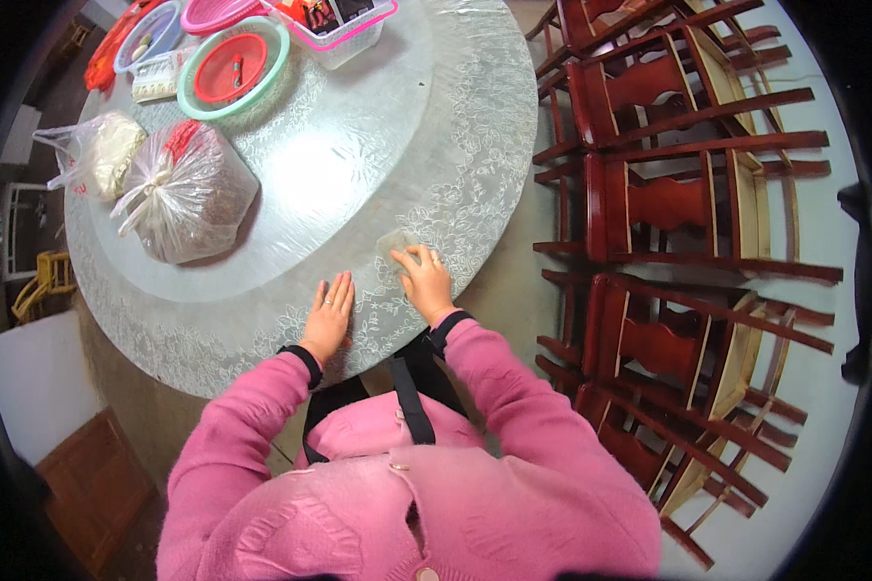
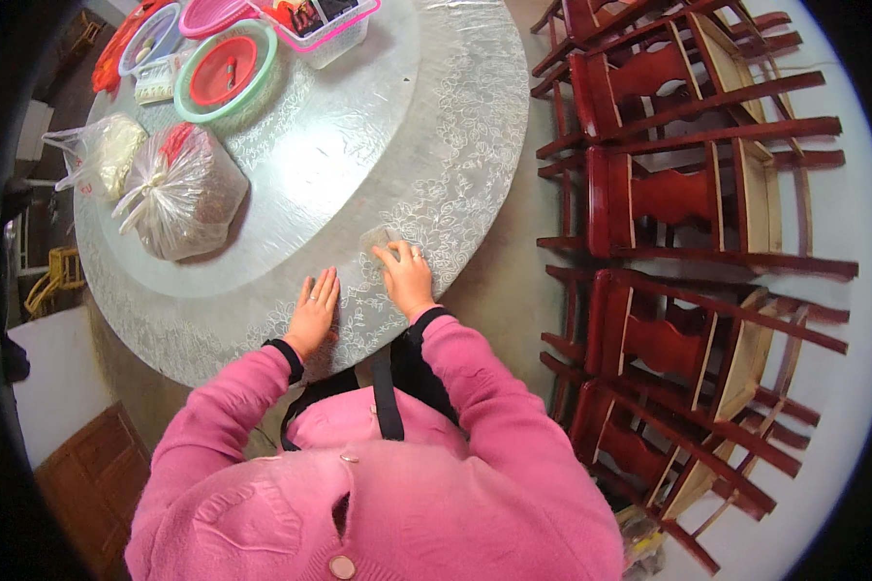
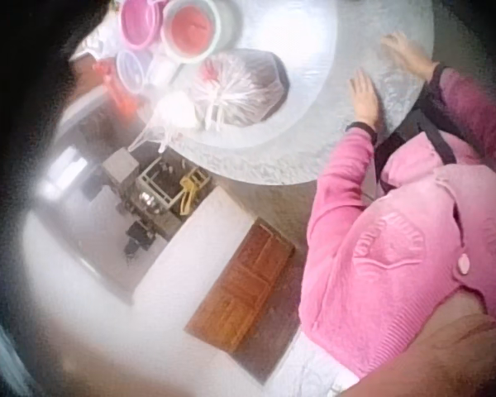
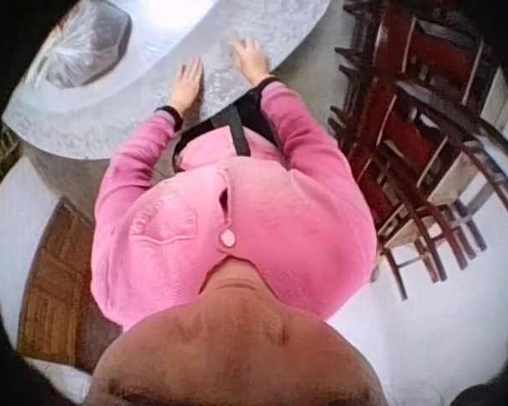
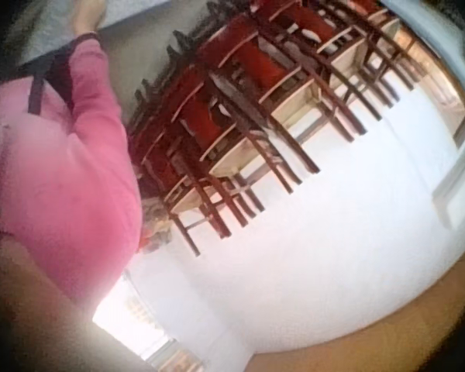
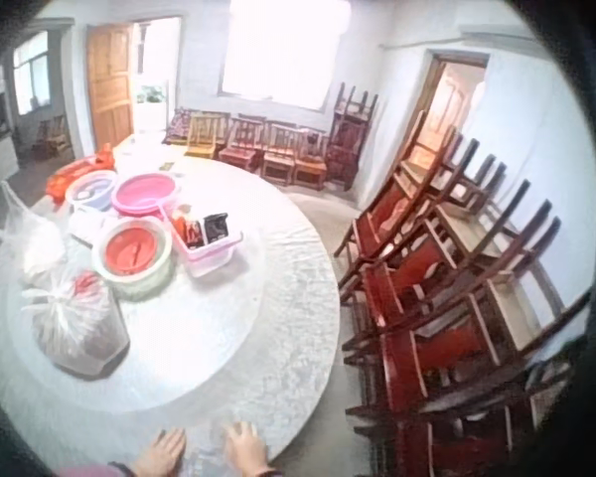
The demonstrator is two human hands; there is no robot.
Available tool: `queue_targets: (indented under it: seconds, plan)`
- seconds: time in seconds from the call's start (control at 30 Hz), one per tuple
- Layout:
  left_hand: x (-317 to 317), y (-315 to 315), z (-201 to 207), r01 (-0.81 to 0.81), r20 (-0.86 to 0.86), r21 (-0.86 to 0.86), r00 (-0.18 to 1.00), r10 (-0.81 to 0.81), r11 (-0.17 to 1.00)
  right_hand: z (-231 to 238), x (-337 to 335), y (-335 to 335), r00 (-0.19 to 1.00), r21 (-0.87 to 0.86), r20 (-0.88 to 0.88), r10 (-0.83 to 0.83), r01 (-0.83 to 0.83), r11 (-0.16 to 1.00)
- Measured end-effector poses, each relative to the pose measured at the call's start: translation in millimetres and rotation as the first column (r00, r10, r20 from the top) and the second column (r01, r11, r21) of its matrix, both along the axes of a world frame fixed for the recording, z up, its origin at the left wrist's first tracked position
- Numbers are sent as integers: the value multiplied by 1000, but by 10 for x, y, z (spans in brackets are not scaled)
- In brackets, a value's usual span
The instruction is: The person wipes a round table with a gray sponge, moving items like a plastic container, bowls, and a bag to reach different areas. They then open a white plastic bag, remove a white cloth, and continue wiping the table surface.
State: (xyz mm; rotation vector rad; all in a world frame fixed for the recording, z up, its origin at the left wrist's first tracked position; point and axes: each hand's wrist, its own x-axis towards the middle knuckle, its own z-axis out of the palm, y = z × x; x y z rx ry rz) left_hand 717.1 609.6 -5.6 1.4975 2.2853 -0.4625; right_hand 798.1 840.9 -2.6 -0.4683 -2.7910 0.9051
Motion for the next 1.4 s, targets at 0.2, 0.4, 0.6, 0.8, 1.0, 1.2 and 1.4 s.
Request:
queue_targets:
  seconds: [0.2,0.4,0.6,0.8,1.0,1.2,1.4]
  plan:
    - [144,61,-40,-76,-88,-31,993,73,997,-22,-106,584,999,-1,30,37,-37,999]
    - [170,206,-7,-181,-131,93,972,193,979,-78,-289,1161,999,-8,-41,-24,24,1000]
    - [64,671,237,-515,147,117,854,498,849,-130,-460,1442,969,-10,-56,-241,241,971]
    - [88,1360,275,-528,247,326,848,469,784,-108,-433,1192,976,-24,-46,-212,211,977]
    - [63,1692,167,-492,249,300,867,431,817,-9,-278,919,995,-68,-36,88,-90,994]
    - [32,1686,89,-474,286,289,872,397,832,-27,-336,1069,996,-26,-36,83,-84,996]
    - [22,1718,114,-435,218,228,895,390,871,-66,-508,1425,998,12,-44,-46,46,999]
